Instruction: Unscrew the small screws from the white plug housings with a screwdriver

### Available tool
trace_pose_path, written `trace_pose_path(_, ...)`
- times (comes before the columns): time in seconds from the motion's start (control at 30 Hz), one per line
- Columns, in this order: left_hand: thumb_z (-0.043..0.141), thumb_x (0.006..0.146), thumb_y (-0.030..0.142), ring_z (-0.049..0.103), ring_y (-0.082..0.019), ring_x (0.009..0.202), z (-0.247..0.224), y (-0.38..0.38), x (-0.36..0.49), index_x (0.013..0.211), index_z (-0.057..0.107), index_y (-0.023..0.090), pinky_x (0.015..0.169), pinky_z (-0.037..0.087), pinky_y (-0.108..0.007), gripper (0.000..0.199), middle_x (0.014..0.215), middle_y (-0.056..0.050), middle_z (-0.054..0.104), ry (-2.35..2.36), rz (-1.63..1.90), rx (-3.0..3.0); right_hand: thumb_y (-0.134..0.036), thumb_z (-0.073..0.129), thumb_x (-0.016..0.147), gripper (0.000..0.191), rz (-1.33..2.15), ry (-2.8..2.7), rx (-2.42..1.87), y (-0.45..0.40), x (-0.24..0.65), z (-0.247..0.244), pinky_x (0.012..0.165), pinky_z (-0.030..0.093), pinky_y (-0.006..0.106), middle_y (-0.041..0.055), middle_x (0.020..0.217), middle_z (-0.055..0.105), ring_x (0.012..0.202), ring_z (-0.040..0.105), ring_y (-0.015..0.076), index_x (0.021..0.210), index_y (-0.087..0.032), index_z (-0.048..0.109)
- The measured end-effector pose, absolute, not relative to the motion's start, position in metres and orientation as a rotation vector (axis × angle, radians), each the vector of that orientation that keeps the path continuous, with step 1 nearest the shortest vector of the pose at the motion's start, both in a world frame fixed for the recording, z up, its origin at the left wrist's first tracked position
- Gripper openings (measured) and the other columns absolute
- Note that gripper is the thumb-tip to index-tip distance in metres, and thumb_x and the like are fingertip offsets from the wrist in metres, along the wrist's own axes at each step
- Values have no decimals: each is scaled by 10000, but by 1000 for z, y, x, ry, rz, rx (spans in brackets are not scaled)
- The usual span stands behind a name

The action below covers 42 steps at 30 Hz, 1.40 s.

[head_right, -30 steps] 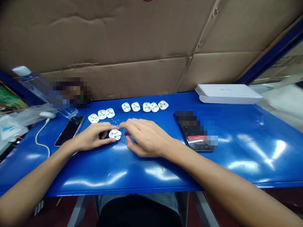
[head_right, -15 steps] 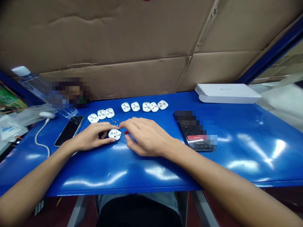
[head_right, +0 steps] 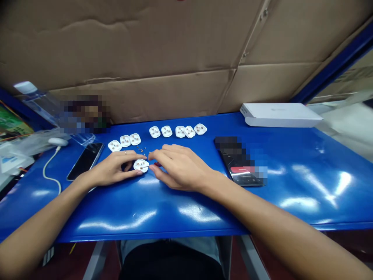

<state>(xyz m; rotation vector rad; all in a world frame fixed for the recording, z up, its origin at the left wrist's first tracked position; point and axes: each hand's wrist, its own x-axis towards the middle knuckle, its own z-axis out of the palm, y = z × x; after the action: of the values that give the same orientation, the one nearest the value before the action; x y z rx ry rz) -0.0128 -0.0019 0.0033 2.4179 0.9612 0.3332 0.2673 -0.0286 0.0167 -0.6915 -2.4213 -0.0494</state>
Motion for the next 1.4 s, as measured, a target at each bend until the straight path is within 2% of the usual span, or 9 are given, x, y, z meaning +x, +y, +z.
trace_pose_path(0.27, 639, 1006, 554, 594, -174, 758, 5, -3, -12, 1379, 664, 229, 748, 465, -305, 495, 858, -7, 630, 977, 317, 2402, -139, 516, 996, 181, -35, -2408, -561, -29, 267, 18, 685, 541, 372, 110, 933, 730, 809, 645, 237, 1130, -122, 636)
trace_pose_path(0.47, 642, 1004, 553, 589, -166, 745, 5, -2, -13, 1365, 669, 227, 748, 472, -303, 487, 867, -11, 622, 935, 347, 2417, -105, 536, 957, 179, -65, -2343, -588, -29, 266, 18, 648, 530, 349, 91, 895, 713, 756, 630, 218, 1112, -143, 616)
trace_pose_path(0.7, 696, 967, 549, 594, -148, 743, 8, -3, -14, 1327, 703, 235, 740, 522, -311, 478, 1133, -66, 685, 907, 376, 2361, -149, 505, 1015, 182, -45, -2260, -841, -25, 269, 15, 797, 571, 413, 124, 1057, 714, 950, 685, 270, 1177, -196, 575)
trace_pose_path(0.8, 635, 1014, 520, 673, -184, 888, 9, -3, -15, 1320, 722, 245, 796, 564, -329, 420, 1354, -100, 648, 926, 417, 2347, -198, 479, 1051, 181, 13, -2355, -964, -21, 269, 10, 833, 581, 439, 138, 1120, 711, 1024, 693, 291, 1201, -197, 579)
trace_pose_path(0.87, 568, 1056, 489, 683, -244, 1117, 10, -2, -15, 1331, 725, 260, 953, 568, -377, 391, 1491, -99, 589, 948, 452, 2370, -217, 464, 1064, 174, 52, -2409, -994, -19, 268, 8, 826, 591, 449, 135, 1119, 714, 1027, 696, 292, 1188, -193, 584)
trace_pose_path(0.93, 516, 1083, 461, 591, -294, 1350, 10, -2, -15, 1383, 700, 269, 1143, 486, -442, 400, 1570, -83, 544, 961, 452, 2400, -233, 447, 1077, 179, 68, -2425, -1000, -18, 268, 7, 816, 598, 451, 124, 1116, 715, 1014, 698, 284, 1182, -191, 586)
trace_pose_path(1.0, 480, 1098, 450, 503, -304, 1466, 11, -2, -14, 1445, 656, 267, 1240, 397, -473, 430, 1609, -73, 519, 959, 421, 2409, -244, 428, 1090, 196, 69, -2418, -1000, -18, 268, 6, 826, 597, 447, 120, 1116, 714, 1011, 698, 276, 1186, -187, 589)
trace_pose_path(1.23, 446, 1105, 455, 520, -288, 1465, 10, -2, -13, 1469, 626, 216, 1255, 392, -470, 472, 1578, -93, 564, 973, 409, 2368, -245, 442, 1092, 193, 52, -2378, -987, -18, 267, 6, 835, 591, 415, 120, 1097, 723, 1007, 711, 273, 1181, -190, 605)
trace_pose_path(1.4, 448, 1103, 457, 535, -293, 1429, 7, 1, -14, 1420, 662, 245, 1223, 406, -458, 438, 1596, -86, 529, 963, 437, 2403, -237, 439, 1091, 197, 30, -2343, -993, -18, 268, 6, 846, 590, 424, 133, 1110, 725, 1026, 709, 280, 1181, -179, 604)
